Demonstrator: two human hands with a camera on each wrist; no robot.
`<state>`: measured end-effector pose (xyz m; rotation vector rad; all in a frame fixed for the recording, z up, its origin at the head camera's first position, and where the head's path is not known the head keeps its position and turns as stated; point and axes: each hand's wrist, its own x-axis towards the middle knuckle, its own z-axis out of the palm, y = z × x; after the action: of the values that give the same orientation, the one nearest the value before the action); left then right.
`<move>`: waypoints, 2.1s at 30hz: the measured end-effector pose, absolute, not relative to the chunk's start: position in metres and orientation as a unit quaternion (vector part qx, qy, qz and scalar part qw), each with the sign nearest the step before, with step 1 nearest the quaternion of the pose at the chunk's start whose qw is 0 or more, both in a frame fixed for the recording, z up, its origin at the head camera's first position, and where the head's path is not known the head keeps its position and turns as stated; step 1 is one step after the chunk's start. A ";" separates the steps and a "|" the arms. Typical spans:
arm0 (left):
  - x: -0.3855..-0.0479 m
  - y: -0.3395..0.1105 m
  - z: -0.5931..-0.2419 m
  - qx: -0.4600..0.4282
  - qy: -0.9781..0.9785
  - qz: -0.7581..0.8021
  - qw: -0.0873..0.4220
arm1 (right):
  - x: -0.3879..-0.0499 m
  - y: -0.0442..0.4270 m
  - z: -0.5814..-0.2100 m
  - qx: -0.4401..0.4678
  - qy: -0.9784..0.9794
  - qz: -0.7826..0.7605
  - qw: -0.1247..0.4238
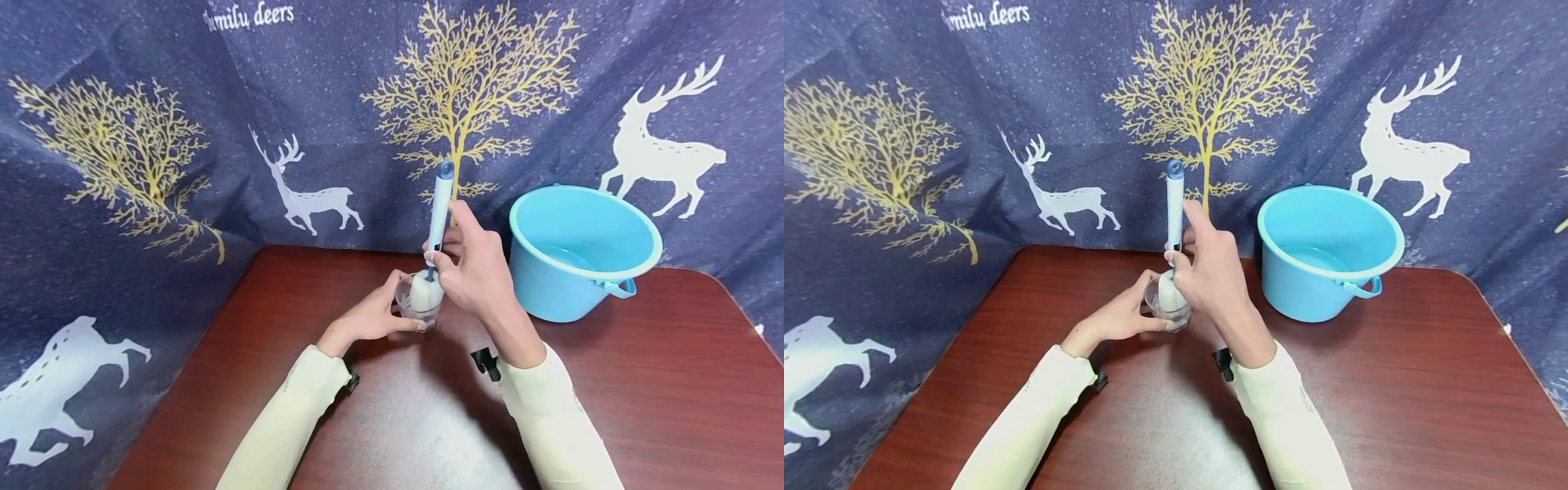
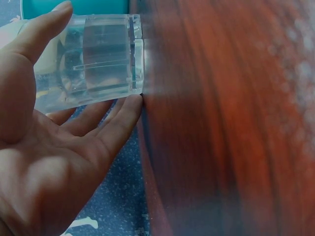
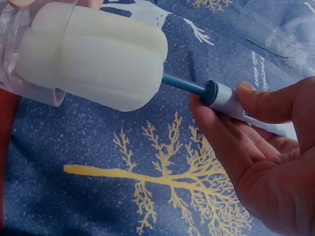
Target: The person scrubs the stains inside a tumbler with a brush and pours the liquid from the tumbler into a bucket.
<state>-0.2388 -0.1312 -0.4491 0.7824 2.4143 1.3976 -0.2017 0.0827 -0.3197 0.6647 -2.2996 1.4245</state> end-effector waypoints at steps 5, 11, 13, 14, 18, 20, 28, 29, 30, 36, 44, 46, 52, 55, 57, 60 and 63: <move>-0.239 -0.131 -0.448 0.270 0.826 0.480 0.120 | -0.202 0.082 -0.319 0.234 -0.807 0.516 0.166; -0.240 -0.132 -0.448 0.262 0.832 0.473 0.123 | -0.202 0.082 -0.319 0.237 -0.803 0.524 0.159; -0.240 -0.132 -0.448 0.261 0.834 0.471 0.123 | -0.202 0.083 -0.320 0.238 -0.802 0.524 0.159; -0.240 -0.132 -0.448 0.262 0.833 0.471 0.123 | -0.202 0.083 -0.320 0.238 -0.802 0.524 0.159; -0.240 -0.132 -0.449 0.263 0.834 0.469 0.124 | -0.203 0.082 -0.323 0.240 -0.797 0.531 0.158; -0.239 -0.133 -0.449 0.262 0.835 0.467 0.125 | -0.203 0.081 -0.324 0.243 -0.793 0.536 0.156; -0.239 -0.133 -0.448 0.261 0.835 0.468 0.127 | -0.204 0.078 -0.325 0.254 -0.786 0.542 0.155; -0.239 -0.132 -0.447 0.261 0.834 0.469 0.127 | -0.204 0.078 -0.325 0.254 -0.787 0.540 0.156; -0.240 -0.131 -0.447 0.262 0.833 0.470 0.128 | -0.204 0.079 -0.325 0.253 -0.788 0.539 0.158; -0.239 -0.129 -0.447 0.266 0.832 0.472 0.119 | -0.207 0.080 -0.326 0.251 -0.788 0.540 0.159; -0.234 -0.131 -0.443 0.256 0.846 0.455 0.113 | -0.210 0.076 -0.331 0.246 -0.783 0.550 0.156; -0.234 -0.132 -0.442 0.258 0.846 0.454 0.111 | -0.210 0.075 -0.332 0.244 -0.781 0.553 0.158; -0.235 -0.132 -0.443 0.262 0.848 0.449 0.109 | -0.211 0.073 -0.334 0.244 -0.774 0.559 0.170; -0.236 -0.131 -0.444 0.264 0.850 0.443 0.105 | -0.211 0.072 -0.334 0.244 -0.772 0.560 0.175; -0.236 -0.132 -0.445 0.267 0.850 0.442 0.104 | -0.211 0.071 -0.335 0.243 -0.772 0.560 0.178; -0.237 -0.133 -0.446 0.267 0.850 0.442 0.104 | -0.212 0.070 -0.337 0.240 -0.773 0.559 0.182; -0.237 -0.133 -0.446 0.268 0.852 0.437 0.103 | -0.213 0.070 -0.337 0.239 -0.773 0.556 0.189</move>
<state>-0.2368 -0.1328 -0.4459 0.7896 2.5157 1.2900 -0.2132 0.0698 -0.3372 0.6709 -2.1731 1.5644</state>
